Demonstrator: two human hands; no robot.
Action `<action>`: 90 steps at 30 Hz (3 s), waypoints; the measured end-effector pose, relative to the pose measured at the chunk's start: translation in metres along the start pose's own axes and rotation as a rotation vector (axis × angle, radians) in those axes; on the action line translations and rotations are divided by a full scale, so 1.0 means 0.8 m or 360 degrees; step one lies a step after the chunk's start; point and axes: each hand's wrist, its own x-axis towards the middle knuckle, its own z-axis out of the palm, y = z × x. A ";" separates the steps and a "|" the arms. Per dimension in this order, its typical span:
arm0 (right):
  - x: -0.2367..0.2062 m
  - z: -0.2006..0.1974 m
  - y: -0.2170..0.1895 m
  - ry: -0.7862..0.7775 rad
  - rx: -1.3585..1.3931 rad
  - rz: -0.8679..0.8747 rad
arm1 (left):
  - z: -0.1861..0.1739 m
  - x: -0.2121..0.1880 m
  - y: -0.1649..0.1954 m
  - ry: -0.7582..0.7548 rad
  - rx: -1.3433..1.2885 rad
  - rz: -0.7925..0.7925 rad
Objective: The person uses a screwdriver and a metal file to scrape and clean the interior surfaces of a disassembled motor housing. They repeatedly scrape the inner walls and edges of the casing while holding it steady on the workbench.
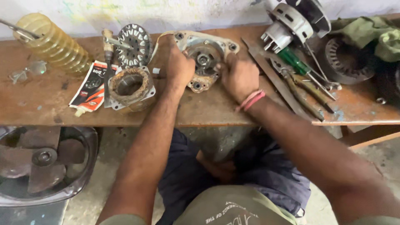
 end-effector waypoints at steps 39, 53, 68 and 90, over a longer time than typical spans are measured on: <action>-0.003 0.000 -0.005 0.0233 0.0083 -0.0165 | -0.003 -0.002 -0.002 0.0053 0.0026 0.0074; 0.001 -0.007 -0.010 0.0276 -0.0022 -0.0038 | -0.002 0.002 0.001 0.0413 0.0540 0.0469; 0.003 0.028 0.019 0.0216 -0.0007 -0.0105 | -0.003 0.005 0.001 0.0252 0.0125 0.0321; 0.008 0.011 0.019 0.0473 -0.0068 -0.0189 | -0.001 0.002 -0.005 0.0160 0.0203 0.0180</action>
